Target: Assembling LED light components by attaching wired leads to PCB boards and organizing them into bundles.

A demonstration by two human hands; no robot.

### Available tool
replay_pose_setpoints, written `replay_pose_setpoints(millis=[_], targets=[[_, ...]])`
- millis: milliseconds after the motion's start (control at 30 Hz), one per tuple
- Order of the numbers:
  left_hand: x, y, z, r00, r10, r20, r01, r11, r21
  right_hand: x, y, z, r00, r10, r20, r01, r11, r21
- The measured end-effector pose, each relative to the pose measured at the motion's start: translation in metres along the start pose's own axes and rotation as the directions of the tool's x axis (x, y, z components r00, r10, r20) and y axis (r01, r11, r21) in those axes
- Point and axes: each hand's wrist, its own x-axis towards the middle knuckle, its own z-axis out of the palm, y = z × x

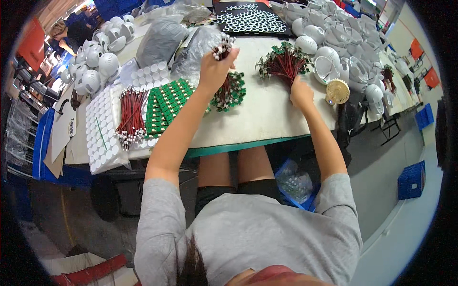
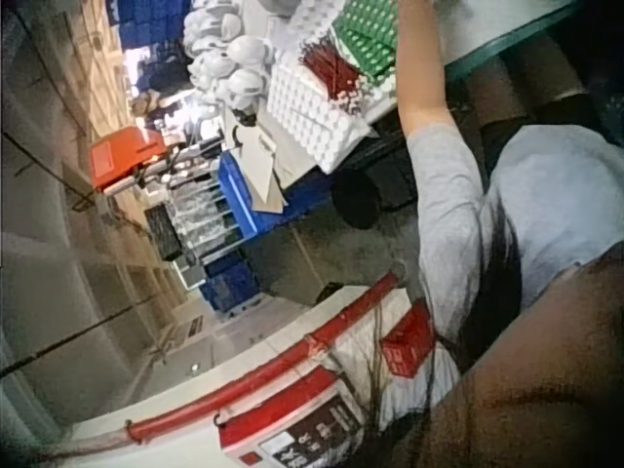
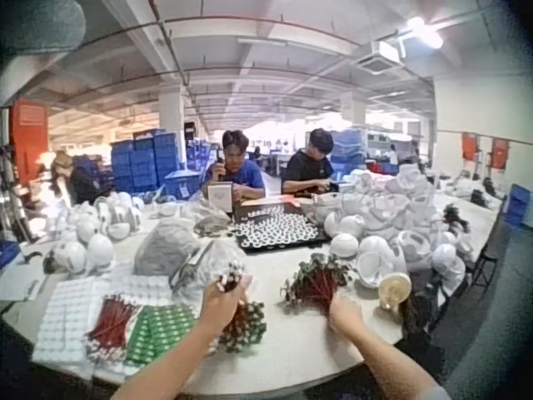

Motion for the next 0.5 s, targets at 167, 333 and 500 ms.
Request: replay_pose_setpoints(millis=[167, 333, 500], targets=[[-0.015, 0.013, 0.008, 0.967, 0.255, -0.026, -0.237, 0.928, 0.288, 0.002, -0.003, -0.003, 0.997, 0.047, 0.061, -0.045, 0.998, -0.034], [-0.034, 0.002, 0.019, 0.842, 0.538, -0.027, -0.527, 0.833, 0.170, 0.019, 0.012, -0.010, 0.968, 0.076, 0.241, -0.093, 0.994, 0.062], [-0.047, -0.006, 0.024, 0.865, 0.501, 0.035, -0.500, 0.852, 0.152, 0.019, 0.019, -0.003, 0.980, 0.085, 0.182, -0.107, 0.988, 0.111]])
